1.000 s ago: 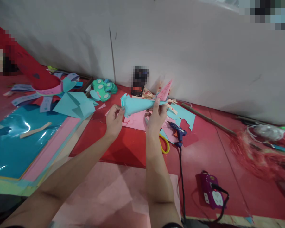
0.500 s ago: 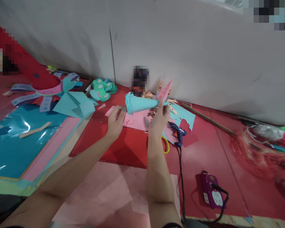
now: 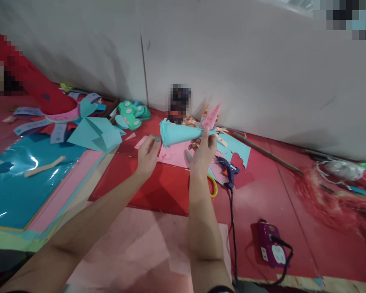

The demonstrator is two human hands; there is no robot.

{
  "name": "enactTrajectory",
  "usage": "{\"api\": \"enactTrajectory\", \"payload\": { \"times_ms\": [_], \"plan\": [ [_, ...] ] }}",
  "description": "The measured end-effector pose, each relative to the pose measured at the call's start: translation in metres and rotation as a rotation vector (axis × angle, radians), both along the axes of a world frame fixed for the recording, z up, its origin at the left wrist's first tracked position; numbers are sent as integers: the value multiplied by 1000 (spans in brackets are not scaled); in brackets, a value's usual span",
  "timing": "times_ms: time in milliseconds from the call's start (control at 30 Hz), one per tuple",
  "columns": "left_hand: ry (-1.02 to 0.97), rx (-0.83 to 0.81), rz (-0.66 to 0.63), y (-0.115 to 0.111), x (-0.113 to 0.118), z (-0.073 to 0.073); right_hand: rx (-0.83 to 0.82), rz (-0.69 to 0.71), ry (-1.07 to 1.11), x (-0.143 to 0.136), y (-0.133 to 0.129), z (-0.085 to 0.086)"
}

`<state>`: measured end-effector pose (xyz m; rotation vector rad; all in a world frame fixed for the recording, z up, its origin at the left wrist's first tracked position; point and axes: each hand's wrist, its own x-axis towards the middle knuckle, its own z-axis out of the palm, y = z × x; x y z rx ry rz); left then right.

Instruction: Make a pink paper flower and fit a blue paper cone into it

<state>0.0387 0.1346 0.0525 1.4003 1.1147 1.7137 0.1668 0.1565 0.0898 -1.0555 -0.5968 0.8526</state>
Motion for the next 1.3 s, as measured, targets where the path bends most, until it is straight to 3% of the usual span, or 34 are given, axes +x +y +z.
{"api": "enactTrajectory", "payload": {
  "times_ms": [267,800,1300],
  "plan": [
    [22,70,-43,-1,-1,4,-114,94,168,2,5,-5],
    [-9,40,-38,-1,-2,3,-91,26,18,1,1,-1],
    [9,21,-24,1,-3,1,-83,25,12,1,0,0]
  ]
}}
